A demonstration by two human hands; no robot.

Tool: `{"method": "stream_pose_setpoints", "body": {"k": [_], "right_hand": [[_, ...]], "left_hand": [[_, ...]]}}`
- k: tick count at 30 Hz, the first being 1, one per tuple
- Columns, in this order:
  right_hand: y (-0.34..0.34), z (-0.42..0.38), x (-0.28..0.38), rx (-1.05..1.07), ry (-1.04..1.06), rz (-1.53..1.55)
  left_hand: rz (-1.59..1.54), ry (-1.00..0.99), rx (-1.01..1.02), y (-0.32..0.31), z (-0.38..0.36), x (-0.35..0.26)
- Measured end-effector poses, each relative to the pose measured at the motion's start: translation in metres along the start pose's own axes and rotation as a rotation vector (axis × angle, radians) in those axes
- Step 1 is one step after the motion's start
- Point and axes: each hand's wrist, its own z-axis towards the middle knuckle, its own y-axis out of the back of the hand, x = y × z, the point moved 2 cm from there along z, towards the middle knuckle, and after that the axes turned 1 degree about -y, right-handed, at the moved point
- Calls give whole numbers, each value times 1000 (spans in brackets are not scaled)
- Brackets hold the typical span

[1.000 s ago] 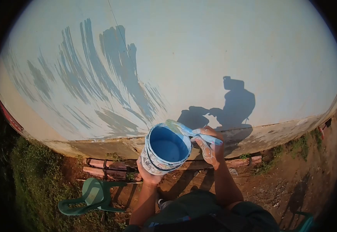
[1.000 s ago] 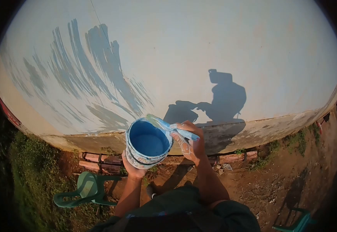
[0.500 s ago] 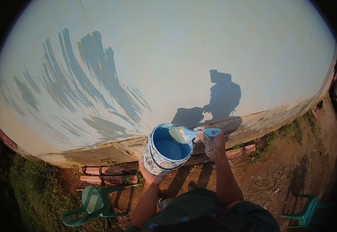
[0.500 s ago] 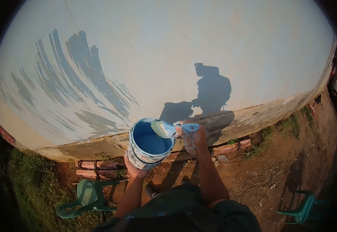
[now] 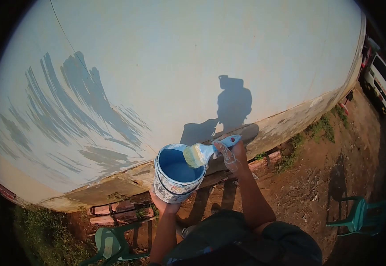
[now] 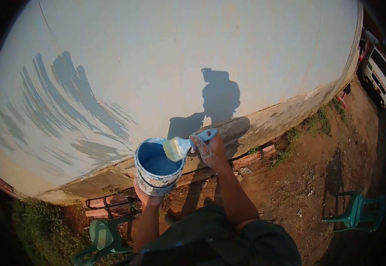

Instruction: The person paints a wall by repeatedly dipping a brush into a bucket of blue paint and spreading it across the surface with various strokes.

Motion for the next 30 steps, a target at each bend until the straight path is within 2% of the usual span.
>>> {"method": "stream_pose_setpoints", "body": {"k": [3, 6, 8, 9, 11, 15, 17, 21, 23, 24, 26, 28, 30], "right_hand": [[3, -1, -3, 30, 16, 54], [14, 1, -16, -69, -66, 120], [22, 3, -30, -110, -185, 438], [24, 5, -36, -112, -184, 441], [23, 5, -49, 5, -322, 721], [19, -1, -79, -133, -329, 524], [13, -2, -79, -30, -317, 732], [26, 11, -93, -69, -304, 800], [38, 13, -102, -407, -344, 795], [43, 14, -110, -411, -338, 798], [61, 24, -139, -648, -321, 836], [71, 41, -169, -708, -295, 805], [72, 50, -170, -771, -273, 774]], "left_hand": [[-19, -37, -50, -1, -1, -2], [29, -44, -89, 1, -4, -6], [51, -79, -46, 3, -6, -9], [55, -77, -46, 5, -6, -11], [-17, -83, -58, 3, -10, -13], [43, -75, -29, 9, -24, -22], [71, -141, -82, 19, -28, -33], [21, -115, -68, 18, -37, -50], [69, -128, -63, 20, -41, -55], [52, -123, -37, 20, -45, -58], [-15, -139, -2, 14, -49, -62], [-17, -158, -35, 16, -50, -67], [2, -184, -84, 21, -51, -72]]}}
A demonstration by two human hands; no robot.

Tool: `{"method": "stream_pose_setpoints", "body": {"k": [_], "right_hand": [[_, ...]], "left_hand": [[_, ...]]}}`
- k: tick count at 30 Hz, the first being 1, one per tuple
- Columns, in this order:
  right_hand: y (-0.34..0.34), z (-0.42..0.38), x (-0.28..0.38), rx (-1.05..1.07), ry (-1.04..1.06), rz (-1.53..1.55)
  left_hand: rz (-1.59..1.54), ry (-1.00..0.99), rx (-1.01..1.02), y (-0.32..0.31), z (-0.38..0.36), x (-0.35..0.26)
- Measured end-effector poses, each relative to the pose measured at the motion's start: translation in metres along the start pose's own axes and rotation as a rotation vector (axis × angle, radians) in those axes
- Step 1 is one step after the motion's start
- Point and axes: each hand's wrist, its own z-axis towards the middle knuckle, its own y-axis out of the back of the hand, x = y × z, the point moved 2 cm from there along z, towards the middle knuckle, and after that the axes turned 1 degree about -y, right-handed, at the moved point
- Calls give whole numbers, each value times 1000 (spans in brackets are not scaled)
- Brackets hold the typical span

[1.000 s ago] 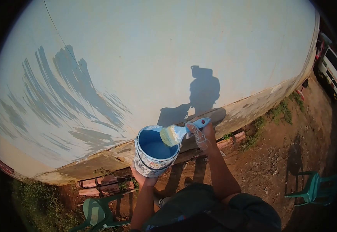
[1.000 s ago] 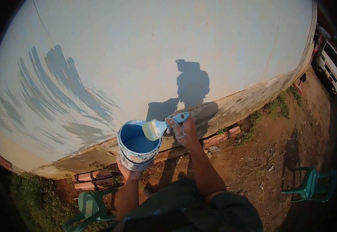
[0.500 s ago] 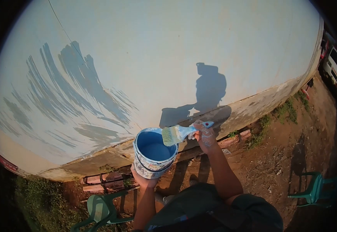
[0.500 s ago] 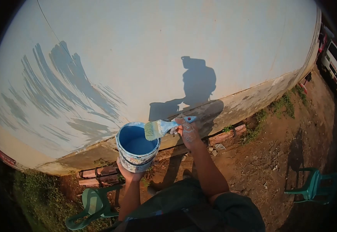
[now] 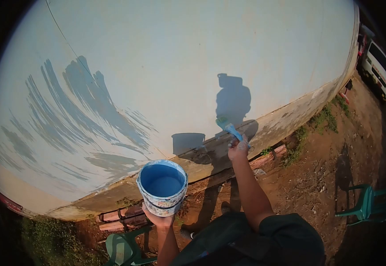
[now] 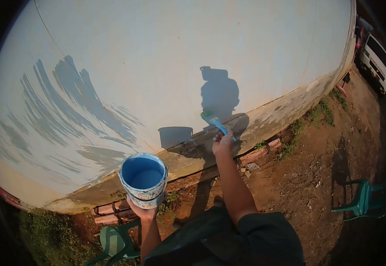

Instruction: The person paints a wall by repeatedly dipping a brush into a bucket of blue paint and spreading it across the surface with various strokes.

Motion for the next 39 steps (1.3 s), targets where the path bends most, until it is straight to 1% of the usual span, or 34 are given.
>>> {"method": "stream_pose_setpoints", "body": {"k": [2, 3, 5, 6, 7, 8, 9, 10, 11, 12, 13, 14, 15, 16, 17, 19, 20, 21, 22, 24, 25, 27, 28, 29, 30, 31, 32, 33, 34, 35, 36, 37, 38, 39], "right_hand": [[-21, 2, -4, -249, -5, -60], [-31, 3, -7, -249, -8, -51], [-51, 9, -11, -319, 52, -167], [-64, 10, -16, -316, 53, -161], [-83, 5, -20, -332, 144, -107], [-101, -3, -22, -346, 235, -56], [-121, -14, -21, -236, 312, -78], [-138, -29, -15, -125, 385, -100], [-150, -43, -5, -122, 384, -106], [-164, -58, 6, 84, 394, 5], [-172, -71, 14, 289, 397, 116], [-172, -79, 21, 291, 392, 107], [-169, -86, 30, 363, 437, 61], [-164, -90, 37, 435, 483, 19], [-151, -83, 37, 439, 479, 18], [-106, -54, 25, 149, 464, -87], [-84, -44, 17, 31, 425, -139], [-65, -34, 7, -86, 385, -190], [-50, -19, -5, -84, 382, -191], [-25, 8, -27, -306, 252, -318], [-29, 13, -36, -300, 251, -319], [-54, 19, -50, -185, 443, -468], [-72, 13, -47, -174, 441, -469], [-98, -6, -34, -46, 465, -385], [-121, -26, -22, 79, 486, -301], [-139, -42, -10, 82, 482, -308], [-157, -59, 1, 315, 487, -134], [-167, -72, 10, 543, 482, 42], [-168, -78, 16, 538, 476, 32], [-167, -82, 24, 511, 512, -13], [-166, -83, 29, 486, 549, -54], [-154, -77, 28, 408, 546, -73], [-136, -66, 23, 332, 544, -91], [-112, -51, 15, 201, 508, -128]], "left_hand": [[27, 5, 29, 7, -2, -3], [56, 5, 54, 9, -1, -7], [60, -17, 37, -2, -5, -11], [56, -28, 23, -3, -8, -11], [44, -38, 9, -5, -10, -9], [41, 9, 135, -13, -12, -6], [33, 8, 137, -22, -15, -2], [-57, 1, 92, -33, -16, 1], [-147, -6, 45, -38, -16, 4], [35, 42, 262, -41, -16, 7], [29, 37, 255, -50, -19, 11], [-26, 40, 175, -64, -23, 14], [-81, 42, 97, -71, -25, 17], [-84, 38, 65, -69, -24, 14], [-86, 32, 66, -68, -25, 14], [-94, 38, 79, -67, -25, 13], [-94, 35, 79, -50, -21, 8], [15, 11, 74, -20, -12, -3], [124, -14, 68, -2, -9, -10], [121, -20, 94, 1, -13, -9], [115, -23, 125, 2, -14, -8], [119, -25, 114, 4, -16, -8], [133, -16, 100, 3, -16, -9], [132, -23, 101, -4, -16, -9], [-71, -44, 5, -14, -17, -8], [-279, -65, -92, -22, -18, -5], [-285, -69, -101, -31, -19, -1], [-231, -2, 28, -41, -22, 5], [-174, 66, 157, -46, -26, 9], [-176, 65, 149, -35, -25, 6], [-57, 5, 109, -16, -19, -1], [63, -56, 73, -1, -12, -7], [-66, -68, 15, 6, -8, -10], [-67, -70, 17, -9, -11, -7]]}}
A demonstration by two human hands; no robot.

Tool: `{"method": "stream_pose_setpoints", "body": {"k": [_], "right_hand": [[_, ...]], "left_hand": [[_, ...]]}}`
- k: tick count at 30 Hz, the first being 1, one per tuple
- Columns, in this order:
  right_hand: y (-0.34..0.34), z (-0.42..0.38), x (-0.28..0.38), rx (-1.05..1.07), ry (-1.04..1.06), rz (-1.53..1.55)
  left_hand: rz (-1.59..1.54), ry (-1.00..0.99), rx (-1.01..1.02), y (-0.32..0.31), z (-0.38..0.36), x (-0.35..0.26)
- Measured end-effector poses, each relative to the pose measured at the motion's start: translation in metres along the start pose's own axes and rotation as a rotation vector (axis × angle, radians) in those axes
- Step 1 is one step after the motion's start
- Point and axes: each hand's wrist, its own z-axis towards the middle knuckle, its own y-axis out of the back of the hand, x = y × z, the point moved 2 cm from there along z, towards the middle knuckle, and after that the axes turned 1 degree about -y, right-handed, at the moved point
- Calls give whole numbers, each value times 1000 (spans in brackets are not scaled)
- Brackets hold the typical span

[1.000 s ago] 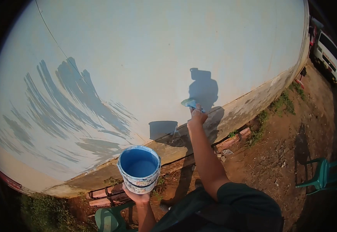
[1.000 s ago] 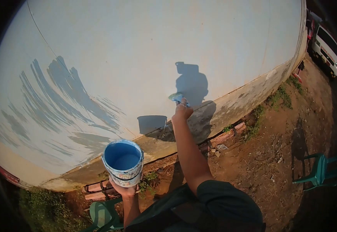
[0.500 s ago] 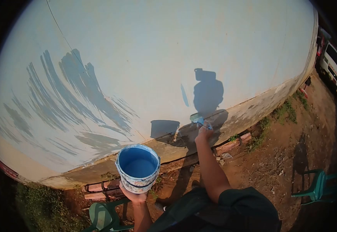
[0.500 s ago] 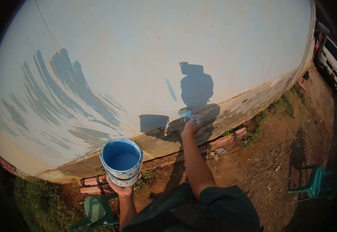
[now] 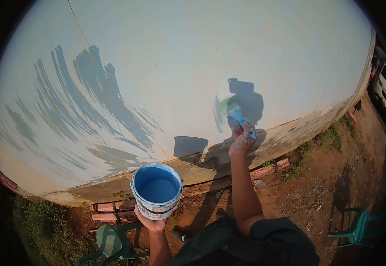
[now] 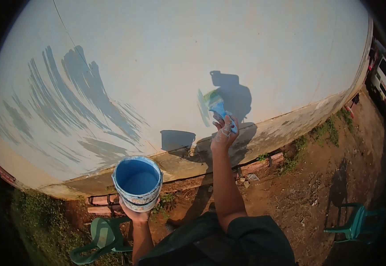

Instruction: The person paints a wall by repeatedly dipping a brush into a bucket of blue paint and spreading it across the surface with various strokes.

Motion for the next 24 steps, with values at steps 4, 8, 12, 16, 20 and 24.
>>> {"method": "stream_pose_setpoints", "body": {"k": [4, 8, 12, 16, 20, 24], "right_hand": [[94, 4, -70, -241, -158, -178], [116, 0, -103, -389, -358, -278], [87, -6, -105, -358, -285, -238], [64, 5, -76, -76, -101, -35], [66, 19, -46, -70, 34, -148], [103, 16, -68, -281, -83, -362]], "left_hand": [[-85, 44, 103, -16, -6, 2], [-70, -15, -53, 6, -5, -10], [-90, -40, -45, -1, -10, -13], [-130, -100, -129, -7, -12, -17], [-18, -91, -103, 7, -14, -21], [-14, -31, -6, 11, -15, -19]]}}
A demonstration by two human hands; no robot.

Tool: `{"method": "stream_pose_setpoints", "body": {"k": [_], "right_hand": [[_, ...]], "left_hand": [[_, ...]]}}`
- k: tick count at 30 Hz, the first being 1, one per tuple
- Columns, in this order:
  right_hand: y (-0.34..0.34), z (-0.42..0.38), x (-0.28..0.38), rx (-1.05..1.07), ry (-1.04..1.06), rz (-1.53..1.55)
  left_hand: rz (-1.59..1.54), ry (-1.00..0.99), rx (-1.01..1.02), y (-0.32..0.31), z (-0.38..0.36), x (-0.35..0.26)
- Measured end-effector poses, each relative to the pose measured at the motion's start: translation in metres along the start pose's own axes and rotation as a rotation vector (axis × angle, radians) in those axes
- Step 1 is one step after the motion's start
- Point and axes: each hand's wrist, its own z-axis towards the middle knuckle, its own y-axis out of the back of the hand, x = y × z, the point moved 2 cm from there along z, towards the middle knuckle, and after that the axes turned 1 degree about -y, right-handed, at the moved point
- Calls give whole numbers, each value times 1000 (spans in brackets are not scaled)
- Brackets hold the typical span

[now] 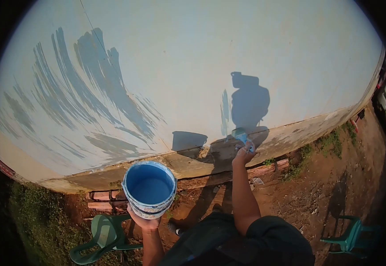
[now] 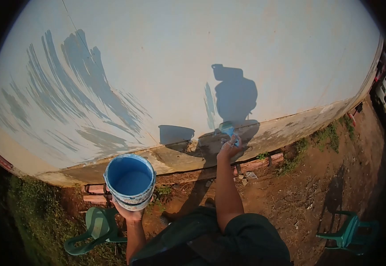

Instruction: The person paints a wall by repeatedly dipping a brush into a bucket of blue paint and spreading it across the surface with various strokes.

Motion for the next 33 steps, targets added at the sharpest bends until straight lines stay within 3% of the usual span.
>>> {"method": "stream_pose_setpoints", "body": {"k": [3, 6, 11, 13, 14, 16, 18, 20, 21, 23, 24, 25, 26, 28, 30, 33], "right_hand": [[21, 0, -40, -71, -131, -117], [15, 0, -57, -56, -244, -91], [-7, 9, -36, -4, -346, 69], [-11, 12, 2, 19, -179, 305], [-10, 18, 8, 21, -181, 304], [-7, 29, 20, 41, 50, 289], [-2, 27, 10, 22, 34, 224], [-8, 16, 12, 5, 22, 163], [-14, 2, 14, 26, -52, 136], [-30, -25, 17, 45, -122, 116], [-40, -35, 18, 203, -83, 197], [-48, -43, 21, 360, -40, 274], [-52, -52, 33, 356, -34, 276], [-62, -65, 59, 498, -43, 427], [-62, -60, 66, 514, -31, 374], [-55, -50, 63, 368, 59, 387]], "left_hand": [[89, -57, -44, 1, 0, -1], [199, -37, 58, -1, 2, 3], [92, -63, -43, 3, 2, 4], [85, -51, -48, -5, -1, 7], [73, -34, -47, -8, -3, 9], [68, -15, -3, -8, -4, 7], [62, 10, 49, -11, -4, 6], [-272, 5, -63, -17, -4, 10], [-274, 8, -56, -18, -4, 15], [0, 82, 218, -25, -2, 22], [1, 88, 226, -26, 2, 21], [-26, 85, 153, -25, 6, 19], [-55, 82, 78, -24, 8, 18], [-9, 110, 109, -25, 11, 21], [36, 128, 137, -28, 10, 22], [-140, 94, 19, -30, 6, 24]]}}
